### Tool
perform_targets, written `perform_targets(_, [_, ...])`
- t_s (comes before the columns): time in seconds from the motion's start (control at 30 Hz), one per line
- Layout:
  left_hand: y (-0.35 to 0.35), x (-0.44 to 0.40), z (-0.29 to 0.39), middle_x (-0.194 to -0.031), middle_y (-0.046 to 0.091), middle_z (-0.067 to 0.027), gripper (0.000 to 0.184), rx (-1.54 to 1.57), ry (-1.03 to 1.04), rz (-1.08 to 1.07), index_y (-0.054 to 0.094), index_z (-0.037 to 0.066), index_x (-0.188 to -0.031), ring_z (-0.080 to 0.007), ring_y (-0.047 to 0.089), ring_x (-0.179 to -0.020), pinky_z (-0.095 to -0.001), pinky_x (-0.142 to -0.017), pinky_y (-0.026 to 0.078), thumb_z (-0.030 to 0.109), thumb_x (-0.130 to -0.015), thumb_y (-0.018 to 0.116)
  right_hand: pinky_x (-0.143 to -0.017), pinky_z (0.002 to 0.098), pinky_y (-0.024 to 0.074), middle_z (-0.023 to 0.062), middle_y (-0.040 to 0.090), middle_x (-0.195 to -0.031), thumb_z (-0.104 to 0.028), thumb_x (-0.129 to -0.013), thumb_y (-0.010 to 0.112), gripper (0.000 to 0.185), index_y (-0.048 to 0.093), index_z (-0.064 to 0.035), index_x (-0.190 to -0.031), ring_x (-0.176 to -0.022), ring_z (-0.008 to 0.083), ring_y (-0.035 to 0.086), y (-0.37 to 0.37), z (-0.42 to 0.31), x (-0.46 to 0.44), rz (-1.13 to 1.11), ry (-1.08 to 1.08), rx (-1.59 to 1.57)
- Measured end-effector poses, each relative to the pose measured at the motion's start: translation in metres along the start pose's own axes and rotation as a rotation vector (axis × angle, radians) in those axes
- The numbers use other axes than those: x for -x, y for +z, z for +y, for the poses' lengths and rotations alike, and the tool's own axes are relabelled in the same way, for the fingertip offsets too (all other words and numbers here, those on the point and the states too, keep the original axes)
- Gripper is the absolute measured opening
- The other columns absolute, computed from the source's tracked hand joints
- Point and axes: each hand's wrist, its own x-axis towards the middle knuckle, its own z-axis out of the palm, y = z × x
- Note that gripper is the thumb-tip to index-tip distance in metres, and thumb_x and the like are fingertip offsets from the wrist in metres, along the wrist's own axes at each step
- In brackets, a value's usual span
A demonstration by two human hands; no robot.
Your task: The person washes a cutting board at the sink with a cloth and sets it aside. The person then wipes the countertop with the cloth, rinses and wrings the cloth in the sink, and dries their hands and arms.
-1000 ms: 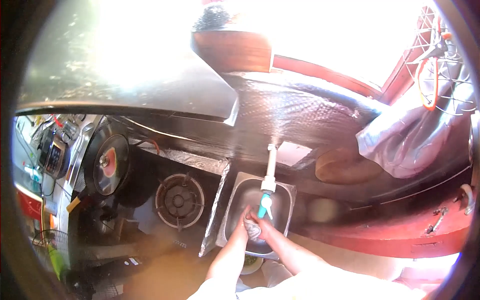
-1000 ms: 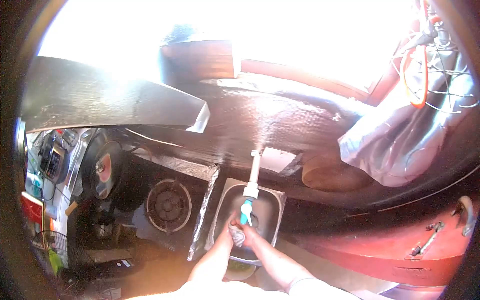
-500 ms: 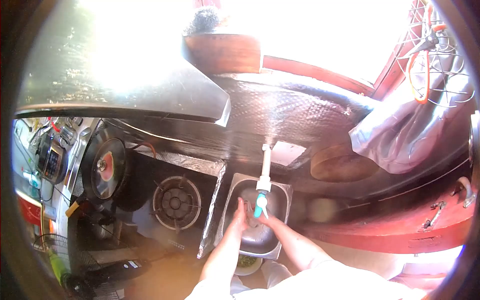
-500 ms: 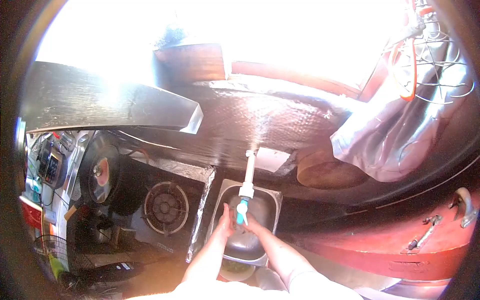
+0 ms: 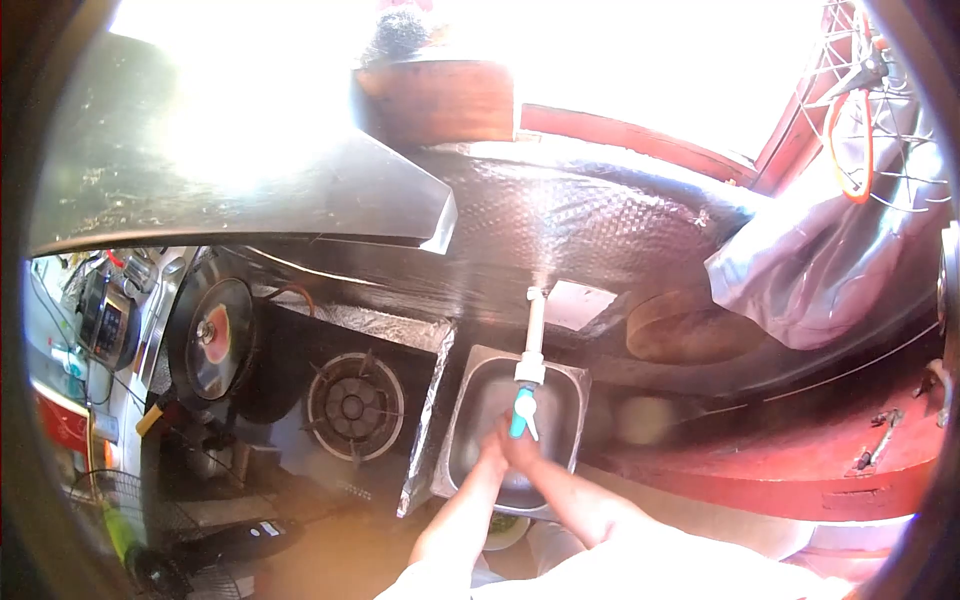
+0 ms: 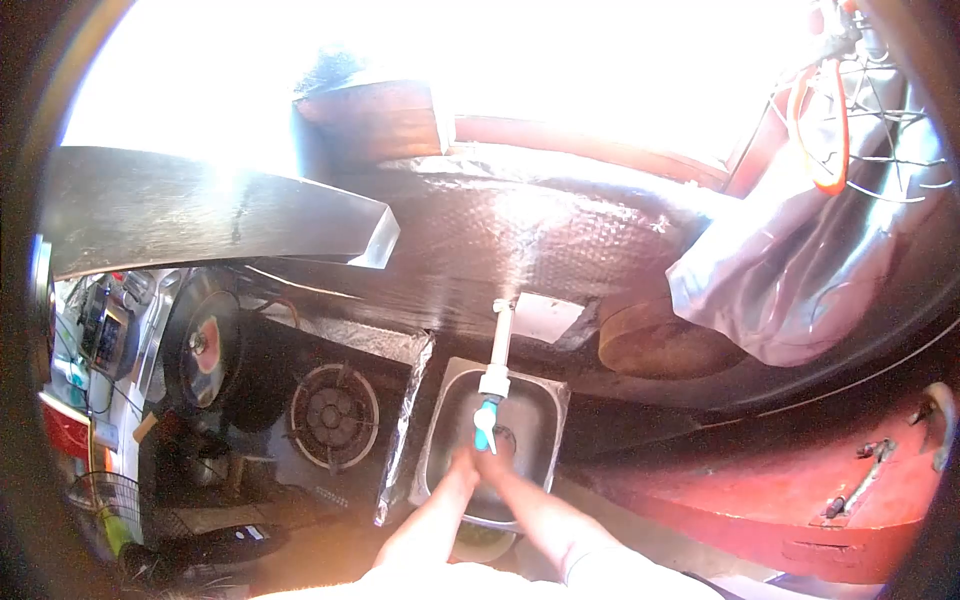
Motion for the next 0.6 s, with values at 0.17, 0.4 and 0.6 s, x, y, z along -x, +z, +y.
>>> perform_targets(0.17, [-0.077,0.017,0.094,-0.112,0.055,-0.0135,0.035,0.663,-0.618,-0.278,0.056,0.008,-0.111,-0.0252,0.056,-0.098,-0.0426,-0.082,0.043,0.032,-0.085,0.054,-0.069,0.0439,0.0464,0.0234,0.062,-0.084,-0.035,-0.080,0.056,0.037,0.062,0.0004,-0.088,-0.078,0.0373,0.061,-0.037,0.018,-0.011,0.394,-0.018,0.142])
perform_targets(0.4, [-0.085,-0.028,0.060,-0.086,0.064,-0.0159,0.019,0.039,0.164,-0.019,0.064,0.007,-0.092,-0.0275,0.063,-0.080,-0.0365,-0.073,0.047,0.020,-0.078,0.062,-0.075,0.0354,0.0458,0.0129,0.065,-0.089,-0.029,-0.076,0.060,0.031,0.061,-0.0030,-0.093,-0.085,0.0249,0.061,-0.087,-0.028,0.016,-0.489,0.234,0.064])
perform_targets(0.6, [-0.091,-0.022,0.058,-0.086,0.065,-0.0111,0.023,0.298,-0.129,-0.142,0.062,0.008,-0.100,-0.0242,0.062,-0.083,-0.0392,-0.073,0.048,0.021,-0.081,0.061,-0.071,0.0328,0.0465,0.0102,0.064,-0.086,-0.025,-0.071,0.066,0.030,0.064,-0.0079,-0.096,-0.079,0.0203,0.061,-0.068,-0.035,0.011,-0.223,-0.115,0.030])
